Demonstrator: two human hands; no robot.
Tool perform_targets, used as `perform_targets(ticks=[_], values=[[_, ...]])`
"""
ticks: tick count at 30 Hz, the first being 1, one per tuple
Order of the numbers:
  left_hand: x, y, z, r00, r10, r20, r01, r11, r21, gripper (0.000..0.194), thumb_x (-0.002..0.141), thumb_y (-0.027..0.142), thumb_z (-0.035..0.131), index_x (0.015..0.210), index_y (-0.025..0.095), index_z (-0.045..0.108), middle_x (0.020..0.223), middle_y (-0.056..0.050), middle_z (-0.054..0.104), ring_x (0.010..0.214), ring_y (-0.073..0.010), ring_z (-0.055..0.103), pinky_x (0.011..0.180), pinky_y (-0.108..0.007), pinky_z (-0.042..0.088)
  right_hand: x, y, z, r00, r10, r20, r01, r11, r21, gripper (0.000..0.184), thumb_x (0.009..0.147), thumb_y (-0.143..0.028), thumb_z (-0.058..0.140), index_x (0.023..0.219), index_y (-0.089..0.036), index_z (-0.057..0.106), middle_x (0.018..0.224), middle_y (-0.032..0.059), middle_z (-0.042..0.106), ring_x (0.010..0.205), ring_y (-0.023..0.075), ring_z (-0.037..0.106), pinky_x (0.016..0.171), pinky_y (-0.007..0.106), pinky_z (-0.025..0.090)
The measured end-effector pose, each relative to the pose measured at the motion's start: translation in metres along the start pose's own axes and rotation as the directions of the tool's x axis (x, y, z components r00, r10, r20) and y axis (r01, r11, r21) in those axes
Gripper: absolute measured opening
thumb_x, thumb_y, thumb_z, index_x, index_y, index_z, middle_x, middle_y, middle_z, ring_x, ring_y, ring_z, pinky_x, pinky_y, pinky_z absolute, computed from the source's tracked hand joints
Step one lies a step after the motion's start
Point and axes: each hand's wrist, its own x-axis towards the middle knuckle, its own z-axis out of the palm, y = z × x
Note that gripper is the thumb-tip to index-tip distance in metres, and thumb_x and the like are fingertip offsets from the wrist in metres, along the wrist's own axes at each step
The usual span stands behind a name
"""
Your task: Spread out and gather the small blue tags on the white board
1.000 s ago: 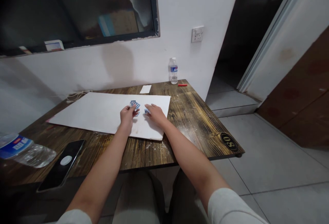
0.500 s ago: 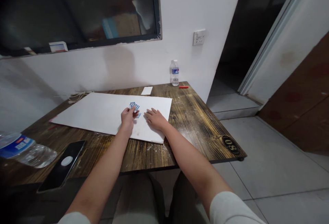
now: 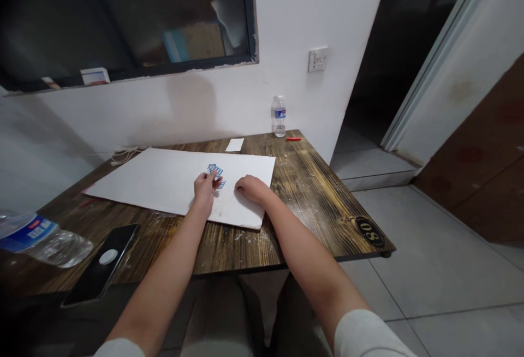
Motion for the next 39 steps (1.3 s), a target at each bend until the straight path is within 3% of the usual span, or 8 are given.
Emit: perform_targets(ticks=[7, 13, 23, 26, 30, 32, 36, 39], values=[[0.001, 0.000, 0.000, 1.000, -0.007, -0.016, 0.007, 1.000, 0.001, 0.028, 0.070, 0.023, 0.076, 0.072, 0.016, 0.048, 0.065, 0.003, 0.060, 0.055, -0.0098, 0.065, 0.050, -0.017, 0.048, -0.002, 0.003, -0.003, 0.997, 0.073, -0.022, -0.073, 0.997, -0.036, 0.034, 0.082, -0.003, 0.054, 0.106, -0.018, 0.073, 0.104, 0.0077, 0.073, 0.097, 0.0210, 0.061, 0.084, 0.027, 0.041], [0.001, 0.000, 0.000, 1.000, -0.005, -0.009, 0.005, 1.000, 0.003, 0.029, 0.069, 0.024, 0.077, 0.070, 0.016, 0.049, 0.066, 0.002, 0.062, 0.055, -0.0103, 0.065, 0.049, -0.018, 0.048, 0.000, 0.011, 0.004, 0.985, 0.146, -0.097, -0.143, 0.989, 0.043, 0.017, 0.083, -0.022, 0.067, 0.099, -0.019, 0.072, 0.098, 0.0067, 0.072, 0.097, 0.0217, 0.058, 0.083, 0.029, 0.041], [0.002, 0.000, 0.000, 1.000, -0.018, -0.010, 0.018, 1.000, -0.016, 0.027, 0.072, 0.020, 0.075, 0.072, 0.016, 0.049, 0.066, 0.002, 0.061, 0.053, -0.0101, 0.065, 0.048, -0.017, 0.049, -0.005, 0.023, 0.000, 0.924, 0.359, -0.131, -0.355, 0.933, 0.055, 0.027, 0.082, -0.010, 0.059, 0.105, -0.019, 0.069, 0.106, 0.0057, 0.069, 0.102, 0.0199, 0.056, 0.089, 0.028, 0.040], [0.002, 0.000, 0.000, 1.000, -0.021, -0.003, 0.021, 1.000, -0.009, 0.029, 0.071, 0.021, 0.076, 0.072, 0.016, 0.047, 0.066, 0.003, 0.060, 0.054, -0.0103, 0.065, 0.048, -0.017, 0.049, -0.009, 0.022, -0.006, 0.866, 0.475, -0.158, -0.479, 0.878, 0.015, 0.033, 0.081, -0.022, 0.064, 0.115, -0.021, 0.066, 0.114, 0.0094, 0.063, 0.109, 0.0244, 0.052, 0.093, 0.033, 0.039], [0.001, 0.000, 0.000, 0.999, -0.032, 0.014, 0.032, 0.999, -0.003, 0.031, 0.070, 0.022, 0.078, 0.071, 0.016, 0.047, 0.066, 0.003, 0.059, 0.054, -0.0102, 0.065, 0.048, -0.017, 0.049, -0.014, 0.020, -0.010, 0.712, 0.668, -0.215, -0.685, 0.729, -0.006, 0.060, 0.075, -0.044, 0.072, 0.127, -0.016, 0.057, 0.128, 0.0199, 0.051, 0.119, 0.0362, 0.044, 0.096, 0.045, 0.038], [0.001, 0.001, 0.000, 0.999, -0.036, 0.020, 0.036, 0.999, 0.001, 0.032, 0.069, 0.023, 0.078, 0.071, 0.016, 0.048, 0.067, 0.003, 0.058, 0.054, -0.0101, 0.065, 0.048, -0.017, 0.049, -0.016, 0.023, -0.009, 0.659, 0.720, -0.218, -0.736, 0.676, 0.010, 0.065, 0.075, -0.048, 0.071, 0.127, -0.012, 0.055, 0.129, 0.0242, 0.048, 0.120, 0.0395, 0.043, 0.096, 0.048, 0.038], [0.000, 0.001, -0.001, 0.999, -0.037, 0.023, 0.037, 0.999, 0.005, 0.031, 0.070, 0.024, 0.079, 0.072, 0.015, 0.048, 0.068, 0.003, 0.059, 0.054, -0.0097, 0.065, 0.049, -0.017, 0.049, -0.017, 0.036, -0.003, 0.612, 0.754, -0.240, -0.758, 0.645, 0.095, 0.061, 0.075, -0.041, 0.071, 0.123, -0.009, 0.053, 0.123, 0.0262, 0.051, 0.116, 0.0377, 0.049, 0.092, 0.043, 0.042], [0.000, 0.001, 0.000, 0.999, -0.031, 0.025, 0.031, 0.999, 0.008, 0.032, 0.069, 0.025, 0.079, 0.073, 0.016, 0.049, 0.068, 0.003, 0.059, 0.055, -0.0097, 0.065, 0.050, -0.017, 0.049, -0.018, 0.048, -0.002, 0.607, 0.755, -0.248, -0.754, 0.646, 0.121, 0.055, 0.076, -0.032, 0.069, 0.122, -0.008, 0.052, 0.117, 0.0246, 0.057, 0.111, 0.0324, 0.055, 0.088, 0.036, 0.045]])
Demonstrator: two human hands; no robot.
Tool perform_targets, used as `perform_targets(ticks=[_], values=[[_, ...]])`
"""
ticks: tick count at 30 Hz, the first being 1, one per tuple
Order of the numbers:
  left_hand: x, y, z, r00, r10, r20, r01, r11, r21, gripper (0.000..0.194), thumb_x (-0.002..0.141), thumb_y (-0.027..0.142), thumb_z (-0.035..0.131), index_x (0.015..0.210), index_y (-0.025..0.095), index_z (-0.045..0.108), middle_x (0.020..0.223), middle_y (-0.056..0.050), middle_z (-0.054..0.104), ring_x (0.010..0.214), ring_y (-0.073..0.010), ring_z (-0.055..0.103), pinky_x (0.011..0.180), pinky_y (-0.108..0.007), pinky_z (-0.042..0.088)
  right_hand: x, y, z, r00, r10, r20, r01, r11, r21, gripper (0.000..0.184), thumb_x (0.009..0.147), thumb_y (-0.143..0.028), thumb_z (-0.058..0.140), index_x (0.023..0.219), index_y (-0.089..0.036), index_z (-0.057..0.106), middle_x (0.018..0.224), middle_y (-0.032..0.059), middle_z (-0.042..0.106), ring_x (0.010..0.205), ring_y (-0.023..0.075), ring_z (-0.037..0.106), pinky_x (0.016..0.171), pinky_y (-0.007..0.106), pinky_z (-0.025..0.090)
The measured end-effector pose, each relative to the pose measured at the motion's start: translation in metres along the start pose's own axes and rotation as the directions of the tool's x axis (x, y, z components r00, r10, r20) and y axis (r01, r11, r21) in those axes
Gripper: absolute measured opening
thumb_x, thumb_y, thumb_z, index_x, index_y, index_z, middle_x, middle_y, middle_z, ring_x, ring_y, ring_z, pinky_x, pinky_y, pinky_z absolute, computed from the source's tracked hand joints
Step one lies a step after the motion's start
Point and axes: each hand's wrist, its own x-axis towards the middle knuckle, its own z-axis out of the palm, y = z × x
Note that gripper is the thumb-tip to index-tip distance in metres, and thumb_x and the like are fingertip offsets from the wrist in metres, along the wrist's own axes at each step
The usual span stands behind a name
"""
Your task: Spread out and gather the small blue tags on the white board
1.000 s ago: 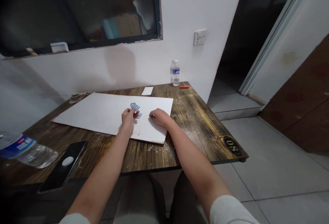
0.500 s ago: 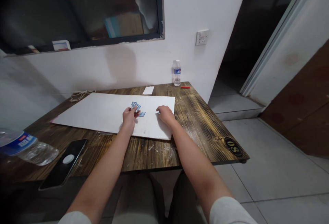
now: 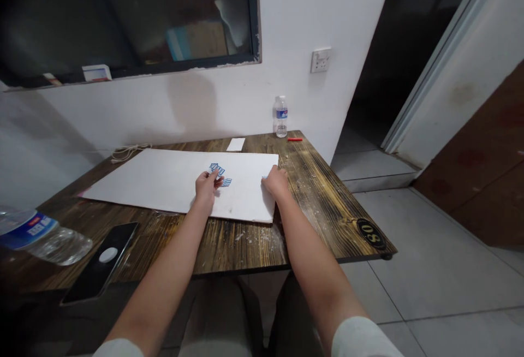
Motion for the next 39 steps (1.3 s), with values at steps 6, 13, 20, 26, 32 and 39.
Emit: perform_targets(ticks=[6, 13, 20, 26, 32, 39], values=[[-0.002, 0.001, 0.001, 1.000, -0.003, -0.014, 0.003, 1.000, -0.009, 0.028, 0.071, 0.020, 0.076, 0.070, 0.015, 0.048, 0.065, 0.004, 0.058, 0.053, -0.0094, 0.064, 0.048, -0.016, 0.049, 0.011, 0.009, -0.008, 0.999, -0.005, 0.036, 0.004, 0.999, 0.045, 0.046, 0.075, -0.017, 0.068, 0.118, -0.006, 0.056, 0.108, 0.0206, 0.068, 0.100, 0.0279, 0.065, 0.077, 0.028, 0.048], [0.000, -0.001, 0.001, 1.000, 0.017, -0.012, -0.017, 1.000, -0.003, 0.028, 0.070, 0.023, 0.078, 0.073, 0.015, 0.050, 0.067, 0.003, 0.059, 0.054, -0.0090, 0.064, 0.048, -0.016, 0.049, 0.017, 0.017, -0.017, 0.999, 0.051, -0.001, -0.051, 0.995, 0.091, 0.043, 0.068, -0.009, 0.070, 0.111, -0.009, 0.065, 0.107, 0.0183, 0.070, 0.101, 0.0274, 0.067, 0.080, 0.029, 0.050], [-0.001, 0.000, 0.001, 1.000, 0.001, -0.011, -0.001, 1.000, -0.011, 0.027, 0.072, 0.020, 0.076, 0.072, 0.015, 0.049, 0.067, 0.003, 0.058, 0.054, -0.0094, 0.065, 0.048, -0.017, 0.049, 0.022, 0.028, -0.019, 0.993, 0.080, -0.084, -0.061, 0.978, 0.201, 0.047, 0.062, -0.006, 0.070, 0.108, -0.012, 0.070, 0.102, 0.0144, 0.073, 0.096, 0.0260, 0.069, 0.082, 0.031, 0.053], [-0.001, 0.001, 0.003, 1.000, -0.011, 0.004, 0.011, 1.000, 0.018, 0.028, 0.071, 0.021, 0.077, 0.071, 0.016, 0.049, 0.066, 0.003, 0.059, 0.054, -0.0106, 0.065, 0.048, -0.017, 0.048, 0.019, 0.024, -0.027, 0.979, 0.134, -0.154, -0.072, 0.933, 0.353, 0.031, 0.063, -0.007, 0.071, 0.094, -0.010, 0.074, 0.093, 0.0122, 0.074, 0.083, 0.0213, 0.070, 0.073, 0.026, 0.054], [-0.008, 0.000, 0.007, 0.993, -0.037, 0.112, 0.021, 0.989, 0.148, 0.025, 0.071, 0.021, 0.078, 0.073, 0.015, 0.054, 0.064, 0.000, 0.064, 0.052, -0.0114, 0.065, 0.045, -0.016, 0.047, 0.009, -0.003, -0.029, 0.997, 0.063, 0.049, -0.078, 0.677, 0.731, 0.018, 0.065, -0.018, 0.075, 0.081, -0.012, 0.070, 0.076, 0.0063, 0.073, 0.056, 0.0131, 0.065, 0.046, 0.019, 0.046], [-0.017, -0.003, 0.011, 0.942, -0.094, 0.322, 0.008, 0.966, 0.257, 0.027, 0.063, 0.024, 0.084, 0.071, 0.014, 0.060, 0.065, -0.004, 0.068, 0.052, -0.0149, 0.066, 0.043, -0.019, 0.046, -0.002, -0.026, -0.023, 0.980, -0.111, 0.164, -0.092, 0.477, 0.874, 0.025, 0.056, -0.026, 0.082, 0.073, -0.014, 0.068, 0.073, 0.0047, 0.073, 0.063, 0.0121, 0.065, 0.050, 0.019, 0.045]])
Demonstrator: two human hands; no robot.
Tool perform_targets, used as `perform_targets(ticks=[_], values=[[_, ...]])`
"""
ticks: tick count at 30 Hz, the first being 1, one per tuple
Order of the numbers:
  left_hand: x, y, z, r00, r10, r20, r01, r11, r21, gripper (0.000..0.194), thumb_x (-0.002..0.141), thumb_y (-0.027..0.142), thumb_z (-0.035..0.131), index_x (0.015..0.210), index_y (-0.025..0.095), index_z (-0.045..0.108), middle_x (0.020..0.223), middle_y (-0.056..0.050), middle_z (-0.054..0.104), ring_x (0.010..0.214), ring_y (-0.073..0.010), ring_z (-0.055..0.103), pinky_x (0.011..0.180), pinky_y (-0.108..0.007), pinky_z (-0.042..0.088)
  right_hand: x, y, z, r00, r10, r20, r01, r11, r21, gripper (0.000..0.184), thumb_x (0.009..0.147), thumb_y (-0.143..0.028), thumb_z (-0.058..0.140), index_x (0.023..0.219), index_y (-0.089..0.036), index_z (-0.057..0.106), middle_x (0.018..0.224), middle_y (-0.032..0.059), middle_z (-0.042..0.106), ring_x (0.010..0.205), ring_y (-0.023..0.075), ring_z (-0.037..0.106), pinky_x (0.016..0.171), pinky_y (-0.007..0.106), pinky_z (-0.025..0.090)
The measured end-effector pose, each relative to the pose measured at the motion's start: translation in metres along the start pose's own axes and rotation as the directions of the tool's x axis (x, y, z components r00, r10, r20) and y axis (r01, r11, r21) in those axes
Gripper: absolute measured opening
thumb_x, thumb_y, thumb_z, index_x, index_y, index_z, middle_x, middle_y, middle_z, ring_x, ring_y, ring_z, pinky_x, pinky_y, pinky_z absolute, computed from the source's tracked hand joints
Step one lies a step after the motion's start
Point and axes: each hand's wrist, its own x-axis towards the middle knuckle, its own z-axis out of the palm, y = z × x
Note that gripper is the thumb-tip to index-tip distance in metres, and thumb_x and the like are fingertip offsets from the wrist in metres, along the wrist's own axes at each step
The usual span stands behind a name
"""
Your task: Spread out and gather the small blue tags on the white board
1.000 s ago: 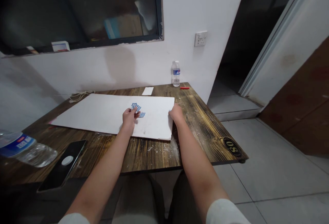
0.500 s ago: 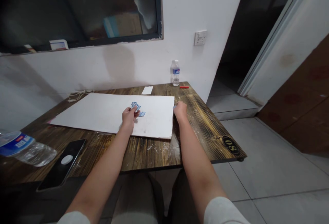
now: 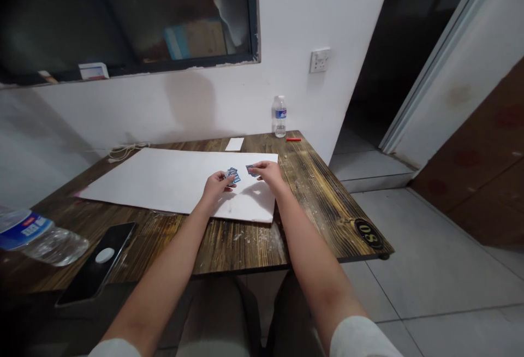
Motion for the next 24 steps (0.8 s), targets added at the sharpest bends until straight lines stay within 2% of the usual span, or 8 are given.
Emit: perform_targets(ticks=[6, 8, 11, 13, 16, 20, 24], values=[[0.001, -0.002, -0.001, 0.999, 0.020, 0.042, -0.022, 0.999, 0.043, 0.031, 0.062, 0.033, 0.084, 0.070, 0.015, 0.060, 0.068, -0.006, 0.068, 0.055, -0.0168, 0.066, 0.045, -0.022, 0.047, -0.005, 0.002, 0.011, 0.997, -0.020, 0.078, 0.014, 0.997, 0.071, 0.032, 0.052, -0.035, 0.084, 0.073, -0.015, 0.069, 0.070, 0.0034, 0.071, 0.061, 0.0120, 0.062, 0.051, 0.020, 0.043], [0.001, -0.003, -0.001, 0.999, 0.014, 0.047, -0.016, 0.999, 0.040, 0.031, 0.061, 0.033, 0.084, 0.071, 0.015, 0.060, 0.068, -0.006, 0.068, 0.054, -0.0167, 0.066, 0.045, -0.022, 0.047, -0.005, 0.005, 0.016, 0.994, -0.061, 0.089, 0.056, 0.997, 0.056, 0.033, 0.052, -0.038, 0.084, 0.071, -0.015, 0.069, 0.066, 0.0025, 0.069, 0.059, 0.0118, 0.059, 0.051, 0.021, 0.042], [0.000, -0.004, 0.000, 0.999, -0.015, 0.052, 0.013, 0.999, 0.031, 0.033, 0.060, 0.033, 0.085, 0.071, 0.015, 0.060, 0.069, -0.007, 0.069, 0.053, -0.0164, 0.066, 0.045, -0.022, 0.046, -0.007, 0.008, 0.025, 0.978, -0.203, 0.046, 0.204, 0.979, -0.002, 0.033, 0.056, -0.043, 0.082, 0.069, -0.016, 0.069, 0.067, 0.0022, 0.067, 0.061, 0.0120, 0.057, 0.056, 0.023, 0.043], [0.000, -0.004, 0.001, 0.997, -0.036, 0.063, 0.036, 0.999, 0.013, 0.034, 0.060, 0.033, 0.086, 0.070, 0.014, 0.060, 0.069, -0.007, 0.069, 0.054, -0.0163, 0.066, 0.045, -0.022, 0.046, -0.009, 0.008, 0.029, 0.942, -0.334, 0.021, 0.334, 0.940, -0.072, 0.030, 0.061, -0.045, 0.080, 0.068, -0.017, 0.070, 0.073, 0.0023, 0.066, 0.065, 0.0122, 0.055, 0.061, 0.025, 0.044], [-0.001, -0.003, 0.002, 0.995, -0.064, 0.075, 0.068, 0.996, -0.052, 0.033, 0.060, 0.032, 0.086, 0.071, 0.014, 0.060, 0.068, -0.006, 0.068, 0.054, -0.0157, 0.066, 0.047, -0.022, 0.046, -0.011, 0.010, 0.034, 0.893, -0.444, 0.069, 0.449, 0.878, -0.166, 0.025, 0.067, -0.043, 0.078, 0.068, -0.019, 0.073, 0.076, 0.0014, 0.061, 0.067, 0.0121, 0.051, 0.063, 0.026, 0.043], [-0.003, 0.000, 0.002, 0.991, -0.088, 0.103, 0.103, 0.983, -0.150, 0.026, 0.062, 0.026, 0.083, 0.075, 0.014, 0.064, 0.066, -0.005, 0.067, 0.055, -0.0134, 0.064, 0.050, -0.021, 0.048, -0.011, 0.014, 0.036, 0.898, -0.406, 0.171, 0.433, 0.883, -0.180, 0.018, 0.067, -0.036, 0.079, 0.072, -0.018, 0.075, 0.072, 0.0004, 0.056, 0.068, 0.0130, 0.050, 0.064, 0.026, 0.042], [-0.006, 0.004, 0.003, 0.977, -0.097, 0.190, 0.131, 0.976, -0.174, 0.023, 0.065, 0.023, 0.081, 0.081, 0.014, 0.067, 0.067, -0.004, 0.068, 0.059, -0.0122, 0.065, 0.053, -0.020, 0.050, -0.008, 0.019, 0.037, 0.901, -0.397, 0.174, 0.424, 0.892, -0.157, 0.014, 0.064, -0.029, 0.081, 0.072, -0.019, 0.076, 0.073, -0.0006, 0.056, 0.067, 0.0121, 0.049, 0.063, 0.026, 0.041]])
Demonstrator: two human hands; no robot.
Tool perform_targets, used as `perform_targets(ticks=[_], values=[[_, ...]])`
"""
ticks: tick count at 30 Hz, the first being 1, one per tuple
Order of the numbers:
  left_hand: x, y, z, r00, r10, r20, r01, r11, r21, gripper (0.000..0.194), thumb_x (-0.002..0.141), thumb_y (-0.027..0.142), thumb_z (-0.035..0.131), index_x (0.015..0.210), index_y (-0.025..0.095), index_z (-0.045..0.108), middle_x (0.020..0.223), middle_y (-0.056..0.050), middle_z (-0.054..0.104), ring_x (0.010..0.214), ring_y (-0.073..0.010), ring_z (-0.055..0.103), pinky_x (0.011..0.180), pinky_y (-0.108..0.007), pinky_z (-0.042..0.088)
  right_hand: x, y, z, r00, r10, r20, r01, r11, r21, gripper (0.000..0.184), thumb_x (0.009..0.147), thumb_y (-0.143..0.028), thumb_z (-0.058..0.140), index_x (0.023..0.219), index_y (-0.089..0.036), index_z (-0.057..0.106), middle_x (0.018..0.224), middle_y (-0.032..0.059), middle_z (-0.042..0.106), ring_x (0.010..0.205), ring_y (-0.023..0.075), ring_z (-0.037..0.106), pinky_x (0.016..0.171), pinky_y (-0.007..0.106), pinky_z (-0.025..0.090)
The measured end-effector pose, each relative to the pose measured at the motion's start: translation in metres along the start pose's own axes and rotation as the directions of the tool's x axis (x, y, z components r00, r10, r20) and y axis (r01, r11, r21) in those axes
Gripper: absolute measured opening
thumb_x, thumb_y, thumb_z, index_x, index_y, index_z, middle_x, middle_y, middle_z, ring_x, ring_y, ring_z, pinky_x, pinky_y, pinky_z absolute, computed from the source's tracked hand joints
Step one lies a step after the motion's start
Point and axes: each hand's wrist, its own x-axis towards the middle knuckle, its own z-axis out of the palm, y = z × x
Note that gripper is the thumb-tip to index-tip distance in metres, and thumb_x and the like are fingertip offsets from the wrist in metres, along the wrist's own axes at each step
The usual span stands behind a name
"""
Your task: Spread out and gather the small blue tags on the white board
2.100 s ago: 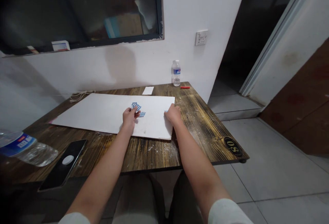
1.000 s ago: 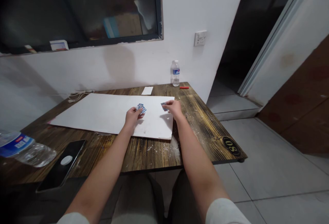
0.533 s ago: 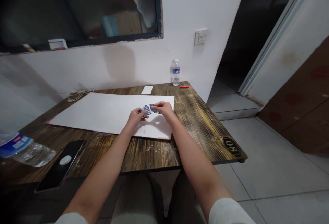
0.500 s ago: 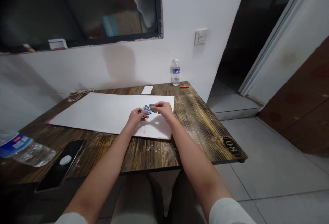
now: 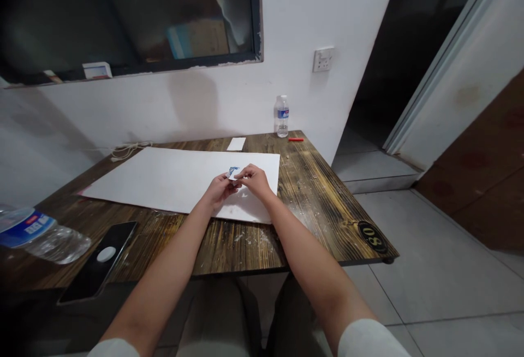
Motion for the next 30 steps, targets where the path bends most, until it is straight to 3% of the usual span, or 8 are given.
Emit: perform_targets(ticks=[7, 12, 16, 19, 21, 23, 26, 30], values=[[-0.002, 0.002, -0.003, 0.998, -0.033, 0.048, 0.033, 0.999, 0.002, 0.034, 0.074, 0.044, 0.076, 0.082, 0.013, 0.066, 0.070, -0.007, 0.069, 0.066, -0.0152, 0.067, 0.059, -0.024, 0.053, 0.004, 0.007, -0.004, 0.999, 0.039, 0.025, -0.039, 0.999, 0.011, 0.020, 0.059, -0.027, 0.084, 0.076, -0.021, 0.078, 0.074, -0.0017, 0.056, 0.062, 0.0100, 0.044, 0.060, 0.025, 0.039], [0.003, 0.002, -0.010, 1.000, 0.021, 0.018, -0.022, 0.997, 0.078, 0.042, 0.062, 0.044, 0.085, 0.084, 0.012, 0.069, 0.068, -0.006, 0.069, 0.059, -0.0121, 0.063, 0.050, -0.019, 0.044, 0.005, 0.006, -0.004, 0.994, 0.015, 0.111, -0.009, 0.998, -0.055, 0.019, 0.065, -0.029, 0.082, 0.083, -0.024, 0.079, 0.083, 0.0004, 0.058, 0.067, 0.0106, 0.049, 0.066, 0.026, 0.043], [0.011, 0.004, -0.018, 0.971, 0.098, -0.219, -0.089, 0.995, 0.051, 0.038, 0.064, 0.042, 0.084, 0.082, 0.012, 0.068, 0.070, -0.005, 0.069, 0.060, -0.0119, 0.064, 0.054, -0.020, 0.046, 0.003, 0.005, -0.002, 0.995, -0.005, 0.104, 0.001, 0.999, 0.043, 0.027, 0.080, -0.036, 0.070, 0.104, -0.027, 0.076, 0.099, 0.0035, 0.063, 0.080, 0.0135, 0.057, 0.078, 0.029, 0.047], [0.017, 0.004, -0.026, 0.881, 0.159, -0.447, -0.155, 0.987, 0.045, 0.031, 0.069, 0.038, 0.081, 0.081, 0.013, 0.067, 0.072, -0.004, 0.069, 0.064, -0.0102, 0.064, 0.056, -0.017, 0.043, 0.003, 0.012, 0.000, 0.987, 0.146, 0.067, -0.152, 0.983, 0.101, 0.035, 0.083, -0.039, 0.067, 0.116, -0.027, 0.070, 0.109, 0.0053, 0.065, 0.077, 0.0135, 0.059, 0.077, 0.031, 0.050], [0.020, 0.003, -0.031, 0.837, 0.184, -0.516, -0.186, 0.981, 0.048, 0.029, 0.070, 0.038, 0.079, 0.082, 0.014, 0.067, 0.072, -0.003, 0.069, 0.062, -0.0086, 0.061, 0.053, -0.016, 0.039, 0.004, 0.018, 0.002, 0.960, 0.271, 0.068, -0.277, 0.952, 0.129, 0.037, 0.085, -0.036, 0.064, 0.121, -0.027, 0.066, 0.115, 0.0067, 0.065, 0.080, 0.0142, 0.062, 0.077, 0.032, 0.052], [0.021, 0.002, -0.033, 0.825, 0.204, -0.526, -0.205, 0.977, 0.057, 0.030, 0.069, 0.038, 0.080, 0.082, 0.014, 0.068, 0.070, -0.001, 0.067, 0.058, -0.0074, 0.058, 0.050, -0.016, 0.035, 0.004, 0.023, 0.005, 0.935, 0.342, 0.091, -0.352, 0.927, 0.131, 0.037, 0.089, -0.031, 0.058, 0.126, -0.029, 0.062, 0.120, 0.0080, 0.064, 0.086, 0.0155, 0.065, 0.079, 0.033, 0.053], [0.021, 0.000, -0.030, 0.874, 0.196, -0.445, -0.204, 0.979, 0.030, 0.033, 0.063, 0.037, 0.083, 0.081, 0.015, 0.067, 0.070, 0.000, 0.066, 0.059, -0.0080, 0.057, 0.052, -0.017, 0.037, 0.001, 0.022, 0.009, 0.944, 0.295, 0.148, -0.299, 0.954, 0.005, 0.039, 0.089, -0.023, 0.057, 0.127, -0.029, 0.060, 0.123, 0.0090, 0.064, 0.100, 0.0182, 0.064, 0.087, 0.036, 0.052], [0.015, -0.001, -0.020, 0.968, 0.136, -0.212, -0.160, 0.982, -0.102, 0.037, 0.060, 0.035, 0.087, 0.086, 0.017, 0.068, 0.083, -0.003, 0.070, 0.076, -0.0129, 0.063, 0.064, -0.022, 0.046, -0.009, 0.011, 0.011, 0.959, 0.149, 0.242, -0.070, 0.950, -0.305, 0.052, 0.081, -0.017, 0.065, 0.132, -0.022, 0.056, 0.124, 0.0112, 0.064, 0.110, 0.0223, 0.061, 0.095, 0.036, 0.047]])
